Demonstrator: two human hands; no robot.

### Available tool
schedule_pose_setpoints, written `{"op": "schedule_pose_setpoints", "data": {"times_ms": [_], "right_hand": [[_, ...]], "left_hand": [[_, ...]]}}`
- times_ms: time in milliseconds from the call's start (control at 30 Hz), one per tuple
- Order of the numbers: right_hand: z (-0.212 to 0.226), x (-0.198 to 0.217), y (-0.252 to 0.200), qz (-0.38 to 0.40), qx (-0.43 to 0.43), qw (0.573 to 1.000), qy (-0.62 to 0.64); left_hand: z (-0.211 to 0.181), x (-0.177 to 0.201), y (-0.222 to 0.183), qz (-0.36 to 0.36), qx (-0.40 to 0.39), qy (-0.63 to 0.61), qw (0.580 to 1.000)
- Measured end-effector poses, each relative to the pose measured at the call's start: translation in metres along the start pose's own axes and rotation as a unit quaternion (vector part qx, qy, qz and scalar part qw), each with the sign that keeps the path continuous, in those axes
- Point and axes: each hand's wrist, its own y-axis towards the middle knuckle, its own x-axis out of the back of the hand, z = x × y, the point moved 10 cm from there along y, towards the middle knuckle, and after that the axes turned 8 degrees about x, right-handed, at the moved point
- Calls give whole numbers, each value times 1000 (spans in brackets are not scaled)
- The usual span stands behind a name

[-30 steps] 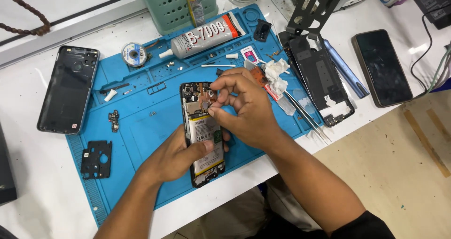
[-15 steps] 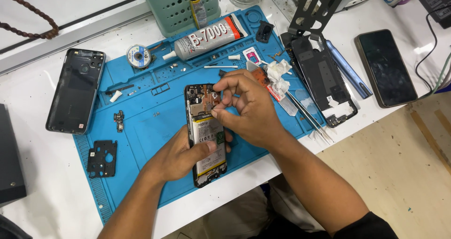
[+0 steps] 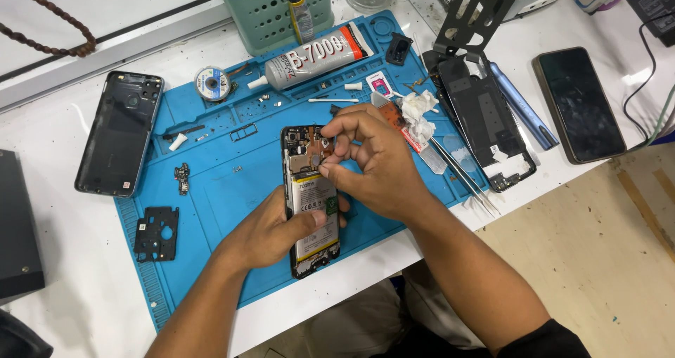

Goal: Repairing a mobile phone by disassembling and reassembling internal components

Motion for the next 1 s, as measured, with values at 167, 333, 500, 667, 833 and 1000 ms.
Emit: {"op": "schedule_pose_setpoints", "data": {"times_ms": [167,333,500,667,833,1000], "right_hand": [[0,2,-1,2,5,1000,6],[3,0,3,12,9,1000,-16],[17,-9,12,55,-12,992,-114],[39,-31,35,133,-39,971,-197],[30,-39,48,192,-78,951,-228],[20,-41,50,202,-74,952,-217]], "left_hand": [[-2,11,-3,-41,-13,12,999],[-4,18,-15,-74,-10,46,996],[7,19,-12,-64,12,0,998],[7,23,-13,-79,23,-4,997],[8,27,-13,-80,9,-8,997],[14,30,-12,-88,25,-28,995]]}}
